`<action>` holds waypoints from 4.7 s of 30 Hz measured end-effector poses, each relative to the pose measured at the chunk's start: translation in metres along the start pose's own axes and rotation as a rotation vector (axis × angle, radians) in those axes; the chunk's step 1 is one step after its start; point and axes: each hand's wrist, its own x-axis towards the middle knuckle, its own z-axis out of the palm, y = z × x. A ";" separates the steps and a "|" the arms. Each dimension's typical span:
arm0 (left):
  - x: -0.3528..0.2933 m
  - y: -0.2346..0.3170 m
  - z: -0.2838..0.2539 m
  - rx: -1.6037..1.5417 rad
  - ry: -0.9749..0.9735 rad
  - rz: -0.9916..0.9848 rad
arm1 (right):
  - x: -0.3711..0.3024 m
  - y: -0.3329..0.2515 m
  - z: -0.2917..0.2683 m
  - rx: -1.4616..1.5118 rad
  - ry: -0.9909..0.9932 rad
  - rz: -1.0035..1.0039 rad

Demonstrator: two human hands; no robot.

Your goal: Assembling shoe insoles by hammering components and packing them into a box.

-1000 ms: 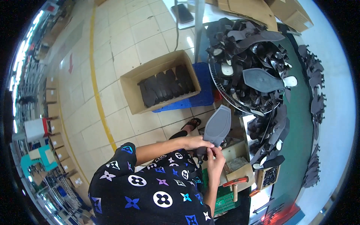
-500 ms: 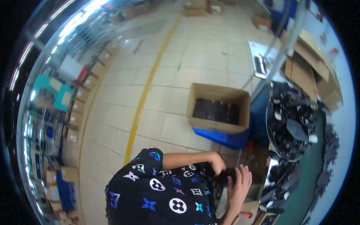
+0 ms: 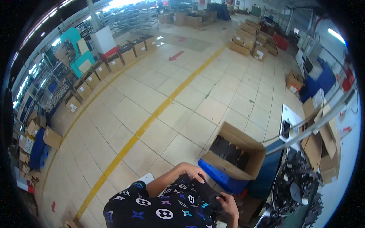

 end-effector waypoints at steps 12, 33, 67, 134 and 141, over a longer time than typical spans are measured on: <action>-0.031 -0.055 -0.080 -0.566 0.353 0.140 | 0.145 -0.046 -0.054 -0.066 -0.342 0.164; 0.046 -0.035 -0.009 -0.327 0.133 0.301 | 0.330 0.212 -0.117 1.161 0.061 0.573; -0.030 -0.107 0.081 -0.827 0.924 -0.812 | 0.484 0.378 -0.021 0.021 0.689 0.540; 0.425 0.262 0.329 1.055 0.389 0.675 | -0.343 0.200 0.031 1.406 1.902 -0.602; 0.364 0.368 0.297 0.691 0.468 1.006 | -0.332 0.174 0.023 1.069 1.981 -0.463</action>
